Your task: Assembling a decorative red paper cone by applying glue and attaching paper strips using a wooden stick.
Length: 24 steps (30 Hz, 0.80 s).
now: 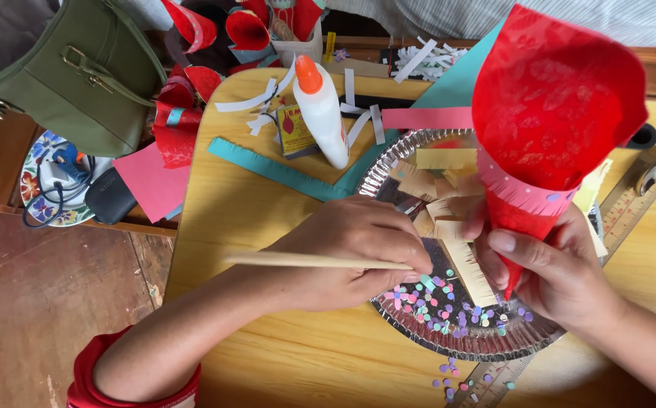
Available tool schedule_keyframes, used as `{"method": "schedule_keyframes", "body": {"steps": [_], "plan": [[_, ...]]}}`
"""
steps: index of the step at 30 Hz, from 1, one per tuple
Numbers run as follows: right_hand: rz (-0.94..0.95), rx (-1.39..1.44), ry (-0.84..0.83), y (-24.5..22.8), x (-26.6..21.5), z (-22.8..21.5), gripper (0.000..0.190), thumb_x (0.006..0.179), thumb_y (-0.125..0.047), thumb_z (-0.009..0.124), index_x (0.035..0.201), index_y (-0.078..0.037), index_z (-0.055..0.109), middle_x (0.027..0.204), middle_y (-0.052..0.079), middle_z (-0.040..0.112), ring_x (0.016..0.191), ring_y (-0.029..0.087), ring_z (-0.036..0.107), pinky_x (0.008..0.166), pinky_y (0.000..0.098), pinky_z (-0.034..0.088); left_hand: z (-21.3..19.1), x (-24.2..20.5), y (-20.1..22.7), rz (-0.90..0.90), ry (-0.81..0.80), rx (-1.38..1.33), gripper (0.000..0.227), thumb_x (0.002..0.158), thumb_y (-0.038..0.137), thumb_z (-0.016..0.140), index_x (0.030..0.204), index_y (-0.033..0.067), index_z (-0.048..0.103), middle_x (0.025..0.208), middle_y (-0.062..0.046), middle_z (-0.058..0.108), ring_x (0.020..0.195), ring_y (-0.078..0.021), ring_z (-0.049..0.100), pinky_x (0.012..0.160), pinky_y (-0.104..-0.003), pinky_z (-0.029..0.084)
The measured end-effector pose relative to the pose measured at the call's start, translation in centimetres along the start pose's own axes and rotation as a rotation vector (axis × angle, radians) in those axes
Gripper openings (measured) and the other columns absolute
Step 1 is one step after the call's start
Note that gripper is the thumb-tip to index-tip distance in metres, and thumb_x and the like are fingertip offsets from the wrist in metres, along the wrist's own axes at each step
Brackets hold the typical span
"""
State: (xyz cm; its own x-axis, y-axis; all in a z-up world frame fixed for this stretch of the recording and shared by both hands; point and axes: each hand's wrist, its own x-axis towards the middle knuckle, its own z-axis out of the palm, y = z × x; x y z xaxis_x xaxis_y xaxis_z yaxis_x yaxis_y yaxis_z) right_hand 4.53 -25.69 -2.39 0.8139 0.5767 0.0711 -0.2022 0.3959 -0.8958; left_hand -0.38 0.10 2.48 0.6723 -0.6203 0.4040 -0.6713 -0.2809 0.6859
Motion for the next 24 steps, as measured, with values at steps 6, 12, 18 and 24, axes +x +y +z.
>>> {"method": "schedule_keyframes", "body": {"steps": [6, 12, 18, 24], "plan": [[0.099, 0.006, -0.114, -0.4, 0.0, 0.8, 0.019, 0.092, -0.010, 0.070, 0.099, 0.007, 0.066, 0.056, 0.008, 0.057, 0.042, 0.011, 0.048, 0.040, 0.0218, 0.039, 0.0, 0.7, 2.3, 0.205, 0.355, 0.113, 0.009, 0.105, 0.006, 0.060, 0.105, 0.0011, 0.068, 0.107, -0.012, 0.071, 0.098, -0.0312, 0.074, 0.093, -0.044, 0.063], [0.140, -0.006, -0.124, 0.3, -0.3, 0.7, 0.022, 0.091, -0.011, 0.072, 0.097, 0.011, 0.071, 0.057, 0.009, 0.058, 0.043, 0.012, 0.049, 0.040, 0.0234, 0.037, 0.1, 0.6, 3.0, 0.237, 0.517, 0.235, 0.005, 0.101, 0.001, 0.066, 0.105, 0.0017, 0.068, 0.104, -0.011, 0.074, 0.101, -0.0297, 0.078, 0.093, -0.039, 0.065], [0.112, -0.028, -0.102, 1.2, -0.6, 0.7, 0.019, 0.089, -0.006, 0.073, 0.099, 0.010, 0.072, 0.075, 0.010, 0.070, 0.045, 0.012, 0.051, 0.041, 0.0225, 0.039, 0.0, 1.0, 3.5, 0.274, 0.535, 0.255, 0.003, 0.099, 0.002, 0.070, 0.101, 0.0002, 0.069, 0.102, -0.012, 0.073, 0.095, -0.0329, 0.078, 0.086, -0.040, 0.065], [0.142, -0.060, -0.085, 1.6, -0.8, 0.5, 0.012, 0.087, -0.003, 0.074, 0.091, 0.007, 0.069, 0.053, 0.008, 0.054, 0.041, 0.014, 0.047, 0.040, 0.0243, 0.036, 0.1, 0.6, 3.3, 0.278, 0.509, 0.241, 0.006, 0.103, 0.002, 0.064, 0.107, -0.0003, 0.068, 0.108, -0.013, 0.072, 0.101, -0.0344, 0.078, 0.087, -0.042, 0.066]]}}
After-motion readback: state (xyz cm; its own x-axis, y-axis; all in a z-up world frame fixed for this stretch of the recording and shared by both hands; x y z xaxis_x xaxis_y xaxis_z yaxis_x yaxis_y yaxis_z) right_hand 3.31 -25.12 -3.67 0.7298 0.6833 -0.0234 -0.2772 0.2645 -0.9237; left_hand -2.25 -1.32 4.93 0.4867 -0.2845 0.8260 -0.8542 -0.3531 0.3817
